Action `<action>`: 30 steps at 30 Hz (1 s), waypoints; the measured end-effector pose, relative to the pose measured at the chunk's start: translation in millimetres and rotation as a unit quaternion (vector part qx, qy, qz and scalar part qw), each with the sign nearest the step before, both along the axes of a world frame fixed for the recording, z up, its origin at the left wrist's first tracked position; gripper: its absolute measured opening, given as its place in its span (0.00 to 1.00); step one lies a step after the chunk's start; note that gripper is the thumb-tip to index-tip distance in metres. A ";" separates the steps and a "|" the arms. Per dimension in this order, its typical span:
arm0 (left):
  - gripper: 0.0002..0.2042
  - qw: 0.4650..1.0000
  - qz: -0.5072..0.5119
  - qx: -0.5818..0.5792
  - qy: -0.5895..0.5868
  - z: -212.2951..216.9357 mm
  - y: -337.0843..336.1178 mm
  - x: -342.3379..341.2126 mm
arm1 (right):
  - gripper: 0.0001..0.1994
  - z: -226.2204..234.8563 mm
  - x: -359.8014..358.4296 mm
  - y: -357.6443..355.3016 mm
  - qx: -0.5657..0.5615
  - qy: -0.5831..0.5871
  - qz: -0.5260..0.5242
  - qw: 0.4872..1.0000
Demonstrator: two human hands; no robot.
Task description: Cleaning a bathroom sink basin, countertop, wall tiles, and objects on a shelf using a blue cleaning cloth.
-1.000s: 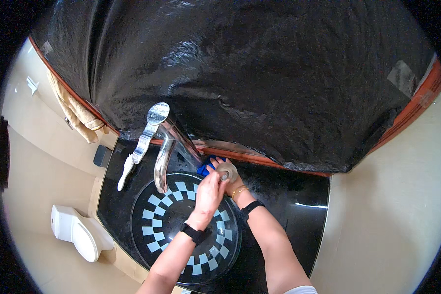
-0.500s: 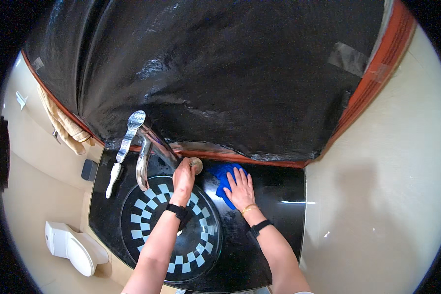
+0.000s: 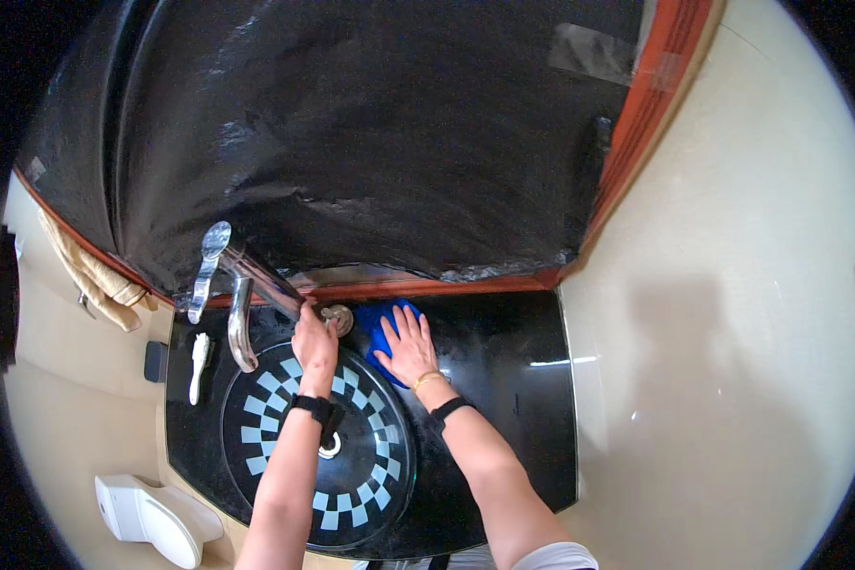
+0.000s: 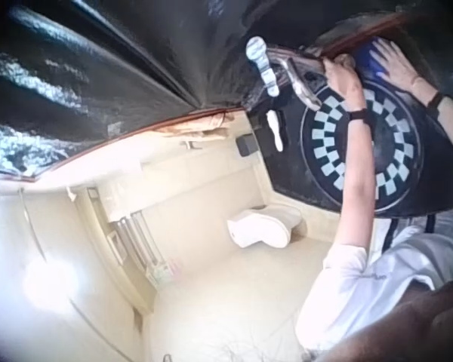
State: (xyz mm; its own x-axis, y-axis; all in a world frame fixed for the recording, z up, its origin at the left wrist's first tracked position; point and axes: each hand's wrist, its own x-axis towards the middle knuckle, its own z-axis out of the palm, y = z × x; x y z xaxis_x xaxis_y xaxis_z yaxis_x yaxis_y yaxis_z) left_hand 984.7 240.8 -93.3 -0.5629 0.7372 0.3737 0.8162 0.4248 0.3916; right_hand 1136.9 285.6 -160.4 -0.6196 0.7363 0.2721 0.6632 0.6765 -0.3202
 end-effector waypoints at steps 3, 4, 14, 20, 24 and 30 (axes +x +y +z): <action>0.21 0.992 -0.093 0.081 -0.005 2.5 -6.9 41.4 | 0.29 -2.2 5.3 0.9 -0.005 0.010 -0.006 1.000; 0.20 0.990 -0.131 0.034 -0.040 -6.0 -7.5 56.5 | 0.28 -1.6 7.4 0.3 -0.006 0.008 -0.011 1.000; 0.33 0.930 -0.315 -0.134 -0.134 -51.5 -54.6 215.8 | 0.31 -10.4 128.9 -52.1 -0.001 -0.080 -0.238 0.968; 0.45 0.902 -0.372 -0.156 -0.157 -16.9 -84.7 238.9 | 0.31 -8.1 143.0 -104.4 -0.004 -0.096 -0.173 0.980; 0.45 0.926 -0.277 -0.214 -0.142 -14.3 -72.8 221.3 | 0.29 4.7 119.6 -85.6 0.004 -0.022 -0.065 0.998; 0.43 0.953 -0.229 -0.178 -0.091 -58.1 -22.2 185.0 | 0.26 -10.9 83.8 -37.2 0.061 -0.058 -0.072 0.994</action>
State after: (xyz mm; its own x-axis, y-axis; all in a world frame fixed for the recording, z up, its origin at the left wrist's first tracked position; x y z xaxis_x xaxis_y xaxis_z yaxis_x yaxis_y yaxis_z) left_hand 1169.7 218.6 -151.4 -0.1835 0.9828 -0.0194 0.8806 0.1732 0.4412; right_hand 1220.7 248.4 -171.4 -0.5433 0.7851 0.2974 0.7830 0.6016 -0.1578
